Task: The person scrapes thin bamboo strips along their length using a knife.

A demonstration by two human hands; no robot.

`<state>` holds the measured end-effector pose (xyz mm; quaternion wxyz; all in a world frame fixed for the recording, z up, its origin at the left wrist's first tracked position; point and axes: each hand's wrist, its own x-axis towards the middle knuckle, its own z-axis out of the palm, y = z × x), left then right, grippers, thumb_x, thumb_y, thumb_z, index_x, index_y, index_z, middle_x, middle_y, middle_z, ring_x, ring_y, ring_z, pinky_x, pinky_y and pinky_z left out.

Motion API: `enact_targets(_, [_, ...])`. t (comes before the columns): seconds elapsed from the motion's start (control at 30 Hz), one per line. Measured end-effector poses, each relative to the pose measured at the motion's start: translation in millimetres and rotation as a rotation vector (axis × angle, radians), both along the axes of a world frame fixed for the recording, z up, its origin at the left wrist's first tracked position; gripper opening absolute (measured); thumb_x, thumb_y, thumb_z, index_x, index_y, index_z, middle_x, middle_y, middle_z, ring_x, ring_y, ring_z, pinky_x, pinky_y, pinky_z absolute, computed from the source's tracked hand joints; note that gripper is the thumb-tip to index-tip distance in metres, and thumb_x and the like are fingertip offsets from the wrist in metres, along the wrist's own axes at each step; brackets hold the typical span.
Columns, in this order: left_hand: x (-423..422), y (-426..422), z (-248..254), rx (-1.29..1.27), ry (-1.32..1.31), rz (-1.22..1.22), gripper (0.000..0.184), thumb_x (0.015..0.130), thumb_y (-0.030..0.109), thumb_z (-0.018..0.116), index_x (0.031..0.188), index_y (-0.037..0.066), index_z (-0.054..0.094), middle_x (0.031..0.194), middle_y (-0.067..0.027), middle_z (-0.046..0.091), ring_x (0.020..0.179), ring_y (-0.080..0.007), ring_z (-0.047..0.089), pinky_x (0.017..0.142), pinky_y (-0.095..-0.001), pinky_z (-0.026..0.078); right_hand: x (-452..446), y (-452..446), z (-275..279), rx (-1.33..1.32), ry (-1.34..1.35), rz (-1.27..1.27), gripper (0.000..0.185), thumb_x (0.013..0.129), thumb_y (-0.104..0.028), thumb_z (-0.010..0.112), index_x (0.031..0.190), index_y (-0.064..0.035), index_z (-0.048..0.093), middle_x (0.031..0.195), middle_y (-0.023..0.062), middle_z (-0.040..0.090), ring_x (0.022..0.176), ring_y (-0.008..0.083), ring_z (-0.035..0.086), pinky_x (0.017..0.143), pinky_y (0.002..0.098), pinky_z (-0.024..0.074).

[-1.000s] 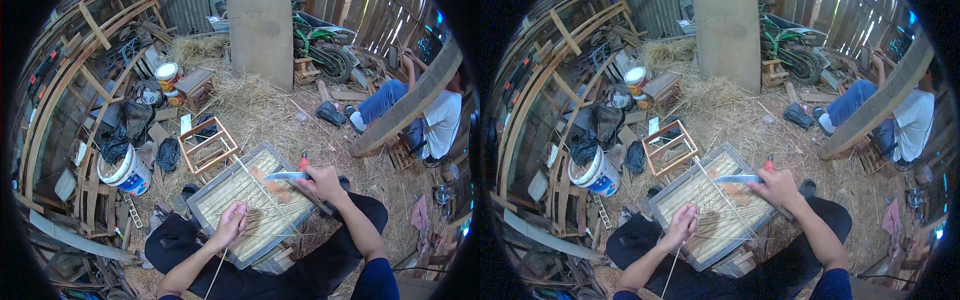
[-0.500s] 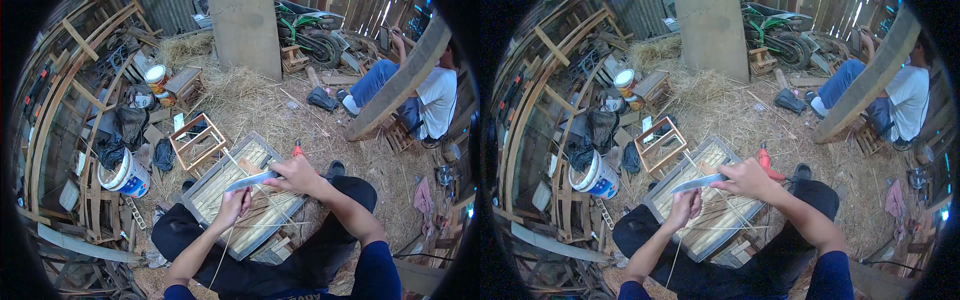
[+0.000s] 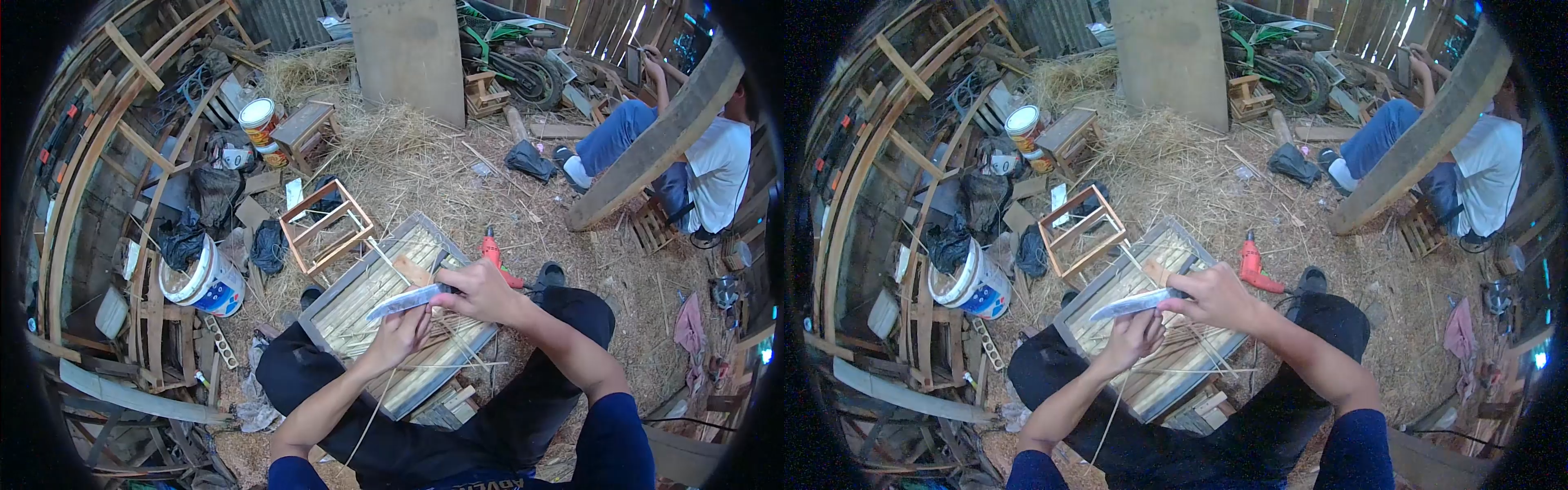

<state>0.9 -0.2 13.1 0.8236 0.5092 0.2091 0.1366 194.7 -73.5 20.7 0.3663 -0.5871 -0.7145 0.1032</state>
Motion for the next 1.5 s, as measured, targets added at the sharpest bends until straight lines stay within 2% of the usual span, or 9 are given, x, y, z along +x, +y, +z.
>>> enact_targets(0.33, [-17.7,7.5,0.4,0.072,0.021,0.100,0.026,0.106,0.028,0.041,0.092,0.006,0.048,0.056,0.0052,0.034,0.042,-0.0047,0.030,0.039,-0.0223,0.026,19.3,0.1,-8.1,-0.022,-0.099,-0.177,0.030,0.088,-0.039,0.067,0.084,-0.0095,0.062,0.055,0.0108,0.057,0.050,0.0301,0.059,0.047,0.0405,0.0431])
enact_targets(0.47, [-28.6,12.3,3.0,0.114,0.031,0.108,0.027,0.106,0.028,0.041,0.093,0.006,0.048,0.058,0.0055,0.036,0.044,-0.0034,0.032,0.041,-0.0211,0.027,33.4,-0.1,-21.5,-0.110,-0.118,-0.292,0.029,0.089,-0.034,0.065,0.083,-0.0065,0.060,0.061,0.0165,0.057,0.055,0.0353,0.058,0.051,0.0426,0.0436])
enact_targets(0.5, [-33.8,9.4,4.4,0.197,0.044,0.098,0.027,0.106,0.028,0.041,0.093,0.006,0.048,0.059,0.0056,0.037,0.045,-0.0031,0.033,0.041,-0.0208,0.027,33.5,1.8,-21.8,-0.179,0.085,-0.450,0.031,0.092,-0.034,0.062,0.083,-0.0046,0.060,0.062,0.0178,0.056,0.054,0.0355,0.057,0.051,0.0425,0.0428])
enact_targets(0.63, [-55.7,5.3,-3.3,0.157,0.094,0.044,0.025,0.106,0.027,0.041,0.093,0.006,0.049,0.062,0.0052,0.040,0.049,-0.0023,0.036,0.044,-0.0196,0.029,78.5,-6.2,-25.0,-0.212,-0.056,-0.660,0.030,0.094,-0.037,0.059,0.091,-0.0083,0.064,0.062,0.0176,0.060,0.056,0.0365,0.061,0.053,0.0451,0.0466])
enact_targets(0.7, [-61.7,11.7,-4.3,0.099,0.139,0.080,0.027,0.106,0.027,0.040,0.091,0.007,0.050,0.062,0.0047,0.042,0.049,-0.0026,0.037,0.044,-0.0198,0.030,72.3,-15.7,-23.5,-0.174,0.019,-0.645,0.028,0.094,-0.035,0.060,0.091,-0.0083,0.064,0.063,0.0175,0.060,0.056,0.0363,0.061,0.053,0.0447,0.0466])
enact_targets(0.87, [-66.9,20.0,-12.6,0.223,0.228,0.118,0.033,0.106,0.030,0.040,0.086,0.007,0.051,0.062,0.0041,0.043,0.051,-0.0031,0.039,0.046,-0.0209,0.033,26.1,-32.2,-37.3,-0.195,-0.187,-0.375,0.030,0.090,-0.038,0.065,0.086,-0.0091,0.063,0.056,0.0123,0.057,0.052,0.0316,0.061,0.050,0.0408,0.0468])
enact_targets(1.13, [-35.8,11.6,-18.7,0.361,0.224,0.086,0.036,0.106,0.030,0.042,0.080,0.007,0.053,0.063,0.0024,0.051,0.053,-0.0037,0.045,0.045,-0.0227,0.034,-27.5,-12.0,-21.4,-0.164,0.011,-0.055,0.032,0.094,-0.038,0.060,0.085,-0.0071,0.060,0.058,0.0157,0.057,0.056,0.0348,0.062,0.051,0.0447,0.0472])
enact_targets(1.33, [-29.5,15.0,-30.4,0.133,0.145,0.062,0.029,0.106,0.028,0.038,0.088,0.009,0.049,0.059,0.0026,0.044,0.045,-0.0057,0.038,0.039,-0.0227,0.031,-45.3,11.4,-35.0,-0.067,0.189,0.017,0.036,0.093,-0.041,0.060,0.086,-0.0064,0.057,0.060,0.0173,0.057,0.060,0.0385,0.062,0.055,0.0472,0.0482])
enact_targets(1.5, [-27.1,11.1,-24.9,0.166,0.133,-0.009,0.021,0.107,0.024,0.032,0.093,0.011,0.042,0.059,0.0022,0.040,0.047,-0.0069,0.036,0.042,-0.0227,0.031,-40.6,7.0,-17.9,-0.107,0.105,0.041,0.037,0.092,-0.043,0.061,0.085,-0.0066,0.059,0.062,0.0182,0.057,0.062,0.0403,0.062,0.058,0.0507,0.0482])
